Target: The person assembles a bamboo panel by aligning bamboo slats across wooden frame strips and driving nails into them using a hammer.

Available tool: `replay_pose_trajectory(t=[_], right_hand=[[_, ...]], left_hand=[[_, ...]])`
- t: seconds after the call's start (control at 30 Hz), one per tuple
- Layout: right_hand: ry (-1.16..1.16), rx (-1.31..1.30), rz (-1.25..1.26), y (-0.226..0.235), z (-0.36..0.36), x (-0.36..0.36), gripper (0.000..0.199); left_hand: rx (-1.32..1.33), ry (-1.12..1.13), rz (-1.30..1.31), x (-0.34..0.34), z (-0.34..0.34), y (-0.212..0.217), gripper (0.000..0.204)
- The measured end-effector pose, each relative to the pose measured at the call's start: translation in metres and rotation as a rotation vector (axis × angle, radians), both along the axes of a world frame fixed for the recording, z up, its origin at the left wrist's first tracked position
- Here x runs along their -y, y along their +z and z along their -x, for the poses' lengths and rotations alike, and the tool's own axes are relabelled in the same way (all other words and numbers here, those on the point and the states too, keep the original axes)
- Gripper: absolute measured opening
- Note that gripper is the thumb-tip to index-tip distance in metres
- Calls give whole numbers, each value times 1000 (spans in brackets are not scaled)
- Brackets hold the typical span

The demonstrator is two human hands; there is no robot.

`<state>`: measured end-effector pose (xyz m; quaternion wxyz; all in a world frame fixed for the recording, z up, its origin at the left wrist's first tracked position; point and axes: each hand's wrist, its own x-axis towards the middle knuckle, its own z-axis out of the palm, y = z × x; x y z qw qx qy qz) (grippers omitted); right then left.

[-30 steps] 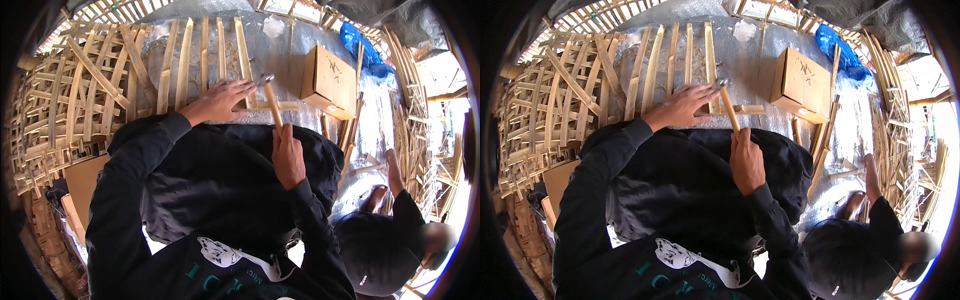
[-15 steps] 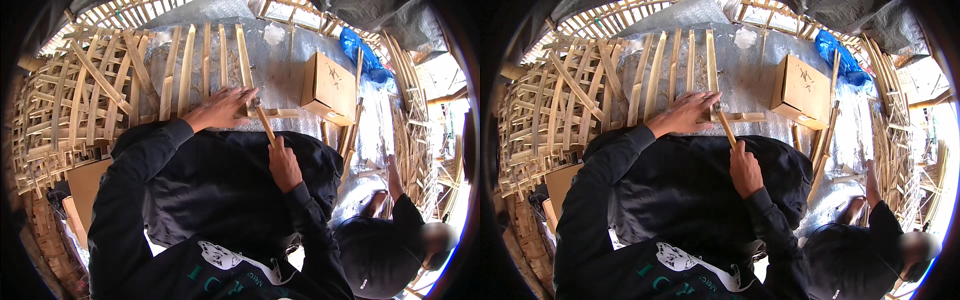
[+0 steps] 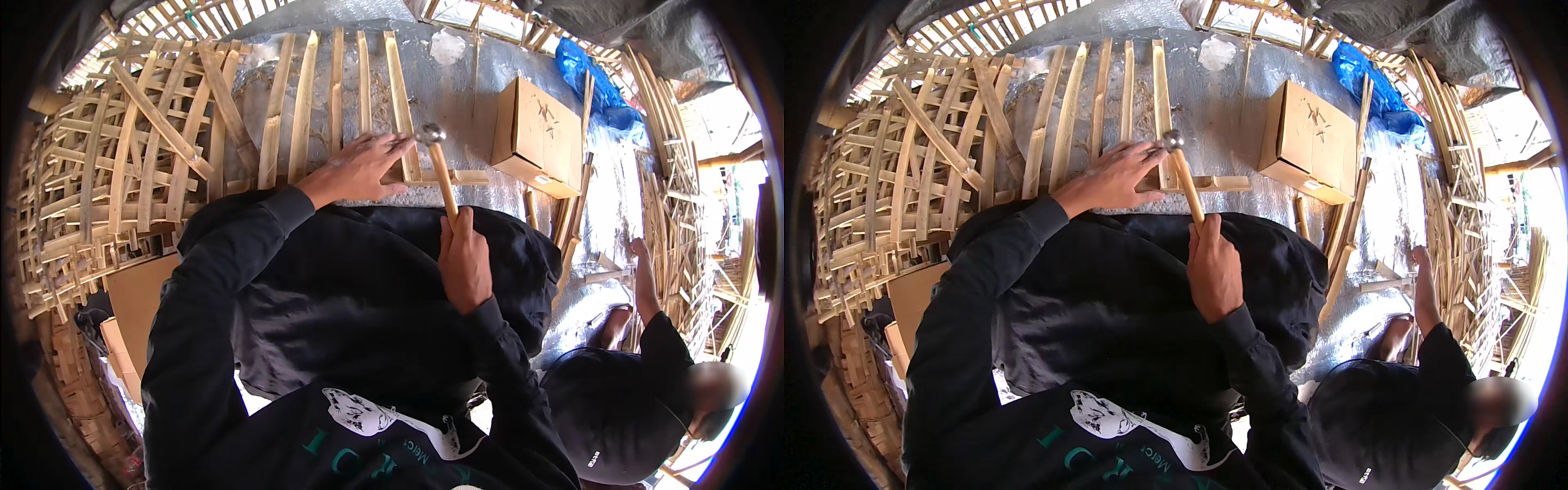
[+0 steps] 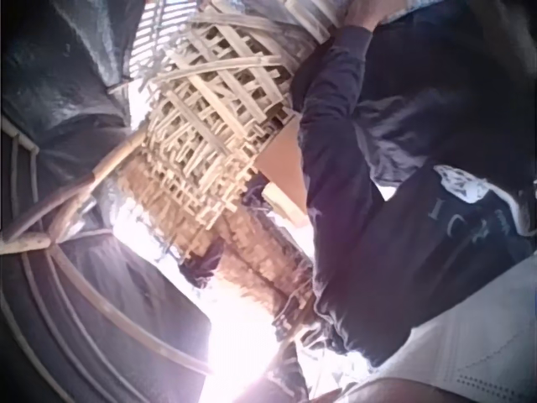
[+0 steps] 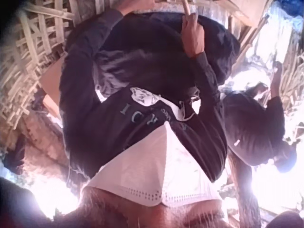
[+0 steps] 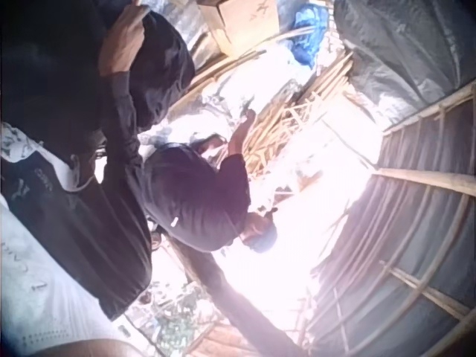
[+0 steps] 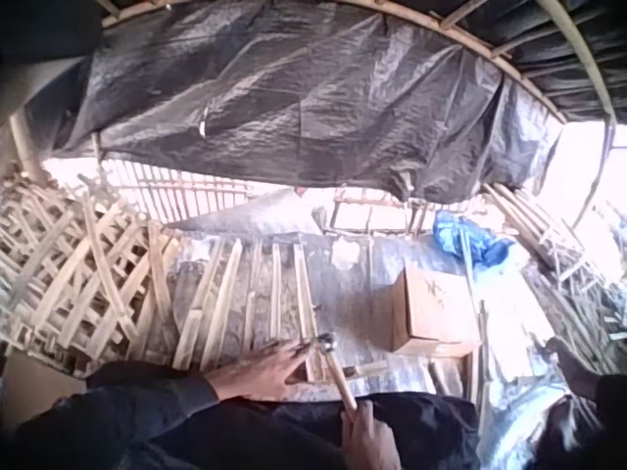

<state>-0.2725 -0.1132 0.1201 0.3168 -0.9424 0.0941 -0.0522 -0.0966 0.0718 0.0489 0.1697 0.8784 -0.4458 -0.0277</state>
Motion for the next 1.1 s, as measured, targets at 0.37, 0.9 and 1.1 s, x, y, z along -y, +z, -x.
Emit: replay_pose_trajectory(t=[0.37, 0.9, 1.1], right_hand=[[51, -8, 122, -8, 7, 7, 20], [116, 1, 75, 8, 1, 14, 23], [133, -154, 226, -11, 21, 15, 22]], left_hand=[[24, -56, 108, 2, -3, -15, 92], [37, -65, 144, -1, -3, -16, 85], [-32, -73, 114, 8, -2, -12, 87]])
